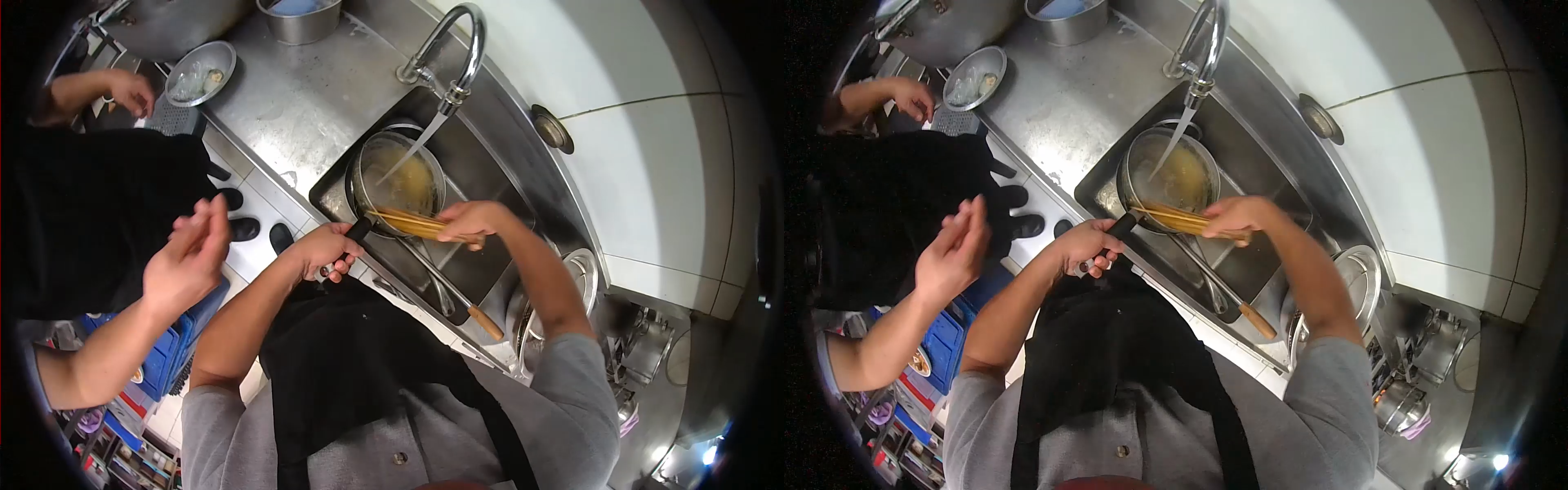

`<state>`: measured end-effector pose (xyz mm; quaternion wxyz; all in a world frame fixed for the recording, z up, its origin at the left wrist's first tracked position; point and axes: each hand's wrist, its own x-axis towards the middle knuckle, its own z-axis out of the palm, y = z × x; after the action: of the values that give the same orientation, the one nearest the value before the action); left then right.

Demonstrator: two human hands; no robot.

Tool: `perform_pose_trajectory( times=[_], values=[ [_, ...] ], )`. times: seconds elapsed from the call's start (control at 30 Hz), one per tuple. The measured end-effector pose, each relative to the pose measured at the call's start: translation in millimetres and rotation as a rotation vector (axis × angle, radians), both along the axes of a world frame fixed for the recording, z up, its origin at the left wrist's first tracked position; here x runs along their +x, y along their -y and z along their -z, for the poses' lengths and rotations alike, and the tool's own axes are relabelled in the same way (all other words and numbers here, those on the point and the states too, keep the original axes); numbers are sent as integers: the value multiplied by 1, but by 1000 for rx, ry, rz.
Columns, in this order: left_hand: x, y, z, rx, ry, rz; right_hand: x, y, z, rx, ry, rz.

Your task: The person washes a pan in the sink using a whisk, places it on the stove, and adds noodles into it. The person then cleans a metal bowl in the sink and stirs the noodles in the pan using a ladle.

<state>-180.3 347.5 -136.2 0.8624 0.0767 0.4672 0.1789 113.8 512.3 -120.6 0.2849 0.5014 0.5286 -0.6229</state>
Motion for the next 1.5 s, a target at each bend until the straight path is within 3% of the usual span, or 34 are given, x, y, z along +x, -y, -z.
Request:
perform_pose_trajectory(
  times=[0.07, 0.1, 0.17, 0.2, 0.27, 0.4, 0.47, 0.5, 0.57, 0.7, 0.77, 0.93, 1.0, 1.07, 1.13, 1.17, 1.23, 1.3, 1.47, 1.5],
  values=[
    [1, 0, -3, 5, 3, 0, 24, -31, -8, -83, 355, -385],
    [2, -1, -4, 10, -6, -2, 32, -45, 2, -73, 348, -379],
    [2, 1, -2, 15, -21, 9, 43, -67, 34, 542, 392, -866],
    [2, 1, -1, 21, -29, 18, 36, -68, 37, 549, 389, -854],
    [4, 3, -2, 47, -77, 23, 14, -60, 45, 1109, 427, -709],
    [4, 4, -1, 49, -69, 46, 19, -35, 53, 1050, 457, -654],
    [5, 5, -3, 53, -58, 52, 12, 0, 14, 717, 470, -863],
    [6, 5, 1, 58, -67, 48, 5, 7, -7, 727, 474, -845],
    [6, 5, 3, 57, -74, 42, -10, 14, -38, 243, 241, -581],
    [6, 3, 3, 81, -68, 61, -36, -23, 7, 237, 22, -402],
    [6, 2, -1, 81, -65, 72, -34, -34, 42, 594, -80, 73],
    [8, 4, 2, 75, -73, 63, 13, -2, 83, 520, 92, 394],
    [9, 4, 1, 80, -75, 62, 27, 8, 107, 705, 195, 298],
    [10, 4, -4, 84, -93, 81, -1, 17, 104, 691, 218, 217],
    [11, 4, 3, 81, -101, 88, -28, 28, 100, 846, 3, 61],
    [11, 4, 6, 81, -107, 91, -31, 31, 91, 845, 2, 65],
    [10, 5, 5, 114, -111, 92, -39, 37, 48, 570, -142, -33],
    [11, 6, 0, 127, -109, 82, -7, 30, 8, 124, -70, -69],
    [12, 8, -1, 122, -111, 68, 52, -8, 11, 207, 305, -404],
    [11, 7, -2, 121, -111, 66, 55, -22, 35, 460, 365, -506]
  ],
)
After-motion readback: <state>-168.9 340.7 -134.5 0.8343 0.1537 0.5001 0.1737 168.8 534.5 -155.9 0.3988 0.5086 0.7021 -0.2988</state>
